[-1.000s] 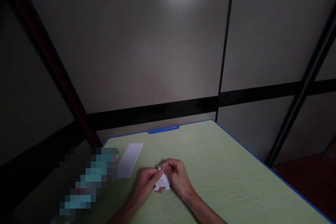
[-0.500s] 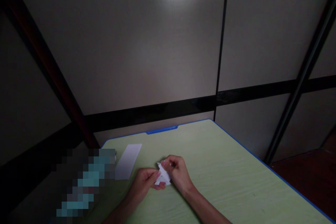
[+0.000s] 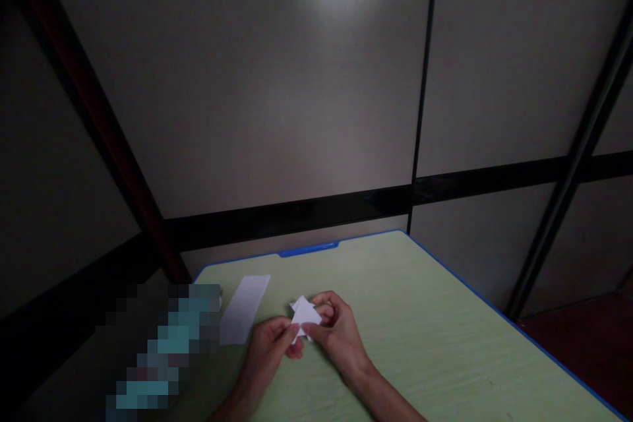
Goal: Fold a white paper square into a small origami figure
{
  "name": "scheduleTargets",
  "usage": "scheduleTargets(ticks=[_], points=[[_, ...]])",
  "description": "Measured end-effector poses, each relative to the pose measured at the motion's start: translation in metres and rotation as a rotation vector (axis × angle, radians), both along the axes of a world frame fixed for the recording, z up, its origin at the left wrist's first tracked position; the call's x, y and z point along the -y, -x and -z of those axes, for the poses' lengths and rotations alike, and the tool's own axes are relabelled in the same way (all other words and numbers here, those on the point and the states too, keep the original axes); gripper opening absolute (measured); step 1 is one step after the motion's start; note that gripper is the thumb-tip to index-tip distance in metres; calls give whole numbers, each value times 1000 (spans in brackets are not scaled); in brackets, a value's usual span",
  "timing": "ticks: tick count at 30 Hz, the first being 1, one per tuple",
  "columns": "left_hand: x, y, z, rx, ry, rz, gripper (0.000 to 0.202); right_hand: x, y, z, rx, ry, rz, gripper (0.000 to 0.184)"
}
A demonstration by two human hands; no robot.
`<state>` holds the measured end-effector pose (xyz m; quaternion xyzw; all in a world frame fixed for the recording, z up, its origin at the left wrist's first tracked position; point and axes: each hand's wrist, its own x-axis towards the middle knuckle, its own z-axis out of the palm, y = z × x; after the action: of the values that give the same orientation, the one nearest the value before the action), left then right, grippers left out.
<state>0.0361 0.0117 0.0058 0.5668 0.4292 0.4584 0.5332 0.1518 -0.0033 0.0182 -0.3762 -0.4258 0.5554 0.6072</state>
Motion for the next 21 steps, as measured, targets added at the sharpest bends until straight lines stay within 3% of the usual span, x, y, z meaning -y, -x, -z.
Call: scheduleTargets(ticks=[5, 9, 15, 21], points=[[-6, 3, 1, 158, 53, 68, 16, 0, -4, -1, 37, -31, -68, 24], [-6, 5, 0, 139, 37, 94, 16, -1, -2, 3, 105, -10, -105, 21], [-6, 2, 6, 79, 30, -29, 20, -2, 0, 8, 239, 14, 103, 15], [-3, 0, 2, 41, 26, -71, 26, 0, 0, 7, 295, -14, 183, 16]])
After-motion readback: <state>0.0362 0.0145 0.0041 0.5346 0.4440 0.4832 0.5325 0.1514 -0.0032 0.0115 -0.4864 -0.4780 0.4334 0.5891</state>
